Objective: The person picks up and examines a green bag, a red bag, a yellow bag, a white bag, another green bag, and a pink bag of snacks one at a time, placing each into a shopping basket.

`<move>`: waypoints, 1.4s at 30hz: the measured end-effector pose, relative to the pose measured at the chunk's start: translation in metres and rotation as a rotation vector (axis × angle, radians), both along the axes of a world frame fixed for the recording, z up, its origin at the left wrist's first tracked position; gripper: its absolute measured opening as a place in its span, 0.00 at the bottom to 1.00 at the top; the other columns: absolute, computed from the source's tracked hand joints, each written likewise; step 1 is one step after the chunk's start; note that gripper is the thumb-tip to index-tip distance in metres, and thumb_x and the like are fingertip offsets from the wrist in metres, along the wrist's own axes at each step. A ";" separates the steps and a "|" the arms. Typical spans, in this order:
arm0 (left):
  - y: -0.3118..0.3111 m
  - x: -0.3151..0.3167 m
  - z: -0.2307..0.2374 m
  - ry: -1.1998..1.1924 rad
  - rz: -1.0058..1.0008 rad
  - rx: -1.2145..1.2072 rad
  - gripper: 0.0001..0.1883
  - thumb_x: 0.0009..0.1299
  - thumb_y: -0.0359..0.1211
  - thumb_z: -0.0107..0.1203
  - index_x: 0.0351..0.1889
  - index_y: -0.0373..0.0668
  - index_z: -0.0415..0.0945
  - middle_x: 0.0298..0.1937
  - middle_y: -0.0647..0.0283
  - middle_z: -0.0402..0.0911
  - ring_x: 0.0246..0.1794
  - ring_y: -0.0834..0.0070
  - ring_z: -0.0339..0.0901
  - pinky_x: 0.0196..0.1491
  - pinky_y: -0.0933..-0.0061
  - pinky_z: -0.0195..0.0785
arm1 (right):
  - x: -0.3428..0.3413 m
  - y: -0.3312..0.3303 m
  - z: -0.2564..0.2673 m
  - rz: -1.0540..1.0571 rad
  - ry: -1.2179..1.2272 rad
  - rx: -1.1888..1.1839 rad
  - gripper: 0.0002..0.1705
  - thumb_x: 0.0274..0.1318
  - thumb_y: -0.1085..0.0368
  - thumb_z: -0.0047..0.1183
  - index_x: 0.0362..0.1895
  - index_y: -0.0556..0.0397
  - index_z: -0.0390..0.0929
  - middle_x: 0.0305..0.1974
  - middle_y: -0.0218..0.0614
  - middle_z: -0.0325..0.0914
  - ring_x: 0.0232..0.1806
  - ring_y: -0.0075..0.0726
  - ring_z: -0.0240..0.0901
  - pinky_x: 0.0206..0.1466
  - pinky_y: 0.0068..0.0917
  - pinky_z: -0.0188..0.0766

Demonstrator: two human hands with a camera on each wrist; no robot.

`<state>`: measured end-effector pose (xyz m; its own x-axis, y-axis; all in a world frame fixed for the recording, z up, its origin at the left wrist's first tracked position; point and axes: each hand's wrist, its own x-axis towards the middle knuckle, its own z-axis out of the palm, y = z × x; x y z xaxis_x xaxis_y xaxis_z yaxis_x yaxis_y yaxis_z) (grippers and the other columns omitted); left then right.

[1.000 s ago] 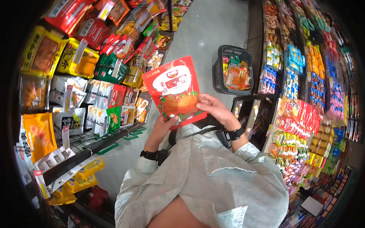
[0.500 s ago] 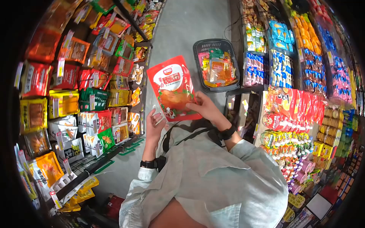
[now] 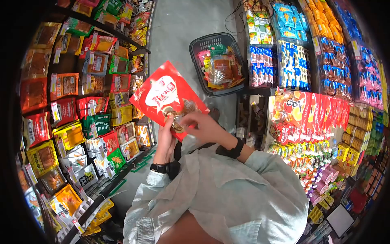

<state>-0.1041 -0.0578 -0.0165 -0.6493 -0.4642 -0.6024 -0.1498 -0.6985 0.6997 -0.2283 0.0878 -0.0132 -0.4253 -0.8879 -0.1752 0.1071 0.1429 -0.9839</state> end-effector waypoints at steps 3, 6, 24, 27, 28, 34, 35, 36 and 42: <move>-0.013 -0.030 0.014 -0.004 0.033 0.074 0.21 0.79 0.35 0.51 0.66 0.38 0.66 0.62 0.60 0.75 0.61 0.71 0.74 0.62 0.65 0.71 | -0.030 0.002 -0.009 -0.254 0.086 0.103 0.20 0.54 0.66 0.65 0.51 0.54 0.78 0.45 0.36 0.77 0.50 0.31 0.77 0.51 0.29 0.75; -0.033 -0.054 -0.004 0.022 -0.028 0.102 0.22 0.79 0.36 0.51 0.67 0.38 0.65 0.63 0.60 0.75 0.61 0.70 0.74 0.62 0.65 0.70 | -0.058 0.001 -0.019 -0.469 0.332 0.172 0.24 0.53 0.66 0.66 0.55 0.54 0.75 0.46 0.37 0.76 0.51 0.33 0.76 0.51 0.29 0.74; -0.098 -0.200 -0.018 0.071 -0.581 -0.023 0.24 0.78 0.35 0.50 0.69 0.37 0.63 0.65 0.60 0.73 0.66 0.71 0.71 0.67 0.66 0.64 | -0.146 -0.009 -0.029 -0.690 0.087 0.230 0.22 0.57 0.68 0.63 0.55 0.56 0.73 0.49 0.38 0.78 0.51 0.34 0.76 0.54 0.31 0.73; -0.076 -0.223 -0.002 0.156 -0.541 0.074 0.27 0.78 0.35 0.48 0.73 0.38 0.58 0.69 0.57 0.69 0.69 0.68 0.68 0.72 0.63 0.59 | -0.173 0.002 -0.031 -0.727 0.463 0.256 0.21 0.54 0.67 0.65 0.52 0.56 0.76 0.52 0.44 0.77 0.58 0.46 0.74 0.60 0.37 0.69; -0.069 -0.229 -0.004 0.162 -0.530 0.071 0.27 0.79 0.34 0.47 0.73 0.37 0.57 0.70 0.56 0.68 0.70 0.67 0.67 0.73 0.63 0.58 | -0.183 0.007 -0.029 -0.732 0.626 0.265 0.20 0.53 0.67 0.65 0.51 0.55 0.77 0.53 0.46 0.77 0.60 0.50 0.72 0.63 0.39 0.68; -0.038 -0.244 0.001 0.184 -0.472 0.040 0.27 0.79 0.33 0.46 0.74 0.35 0.56 0.70 0.50 0.68 0.73 0.67 0.64 0.75 0.66 0.55 | -0.222 0.032 -0.034 -0.663 0.459 0.238 0.18 0.51 0.67 0.65 0.47 0.55 0.78 0.53 0.49 0.76 0.59 0.51 0.72 0.62 0.39 0.67; -0.035 -0.241 0.008 0.158 -0.454 0.004 0.25 0.79 0.34 0.46 0.71 0.35 0.60 0.68 0.50 0.71 0.71 0.68 0.66 0.74 0.67 0.57 | -0.227 0.034 -0.037 -0.625 0.441 0.230 0.18 0.51 0.68 0.65 0.47 0.55 0.78 0.53 0.49 0.76 0.58 0.50 0.73 0.62 0.38 0.68; -0.034 -0.235 0.012 0.110 -0.434 -0.008 0.24 0.79 0.34 0.46 0.70 0.35 0.61 0.67 0.50 0.72 0.71 0.68 0.67 0.73 0.67 0.57 | -0.231 0.033 -0.040 -0.589 0.422 0.224 0.18 0.51 0.68 0.65 0.47 0.55 0.78 0.53 0.48 0.76 0.58 0.49 0.73 0.61 0.38 0.68; -0.026 -0.167 0.008 -0.038 -0.158 -0.010 0.20 0.78 0.34 0.45 0.64 0.34 0.68 0.58 0.53 0.80 0.61 0.69 0.76 0.66 0.69 0.66 | -0.237 0.017 -0.072 -0.401 0.216 0.189 0.14 0.52 0.66 0.64 0.43 0.57 0.80 0.45 0.45 0.79 0.46 0.45 0.78 0.52 0.35 0.73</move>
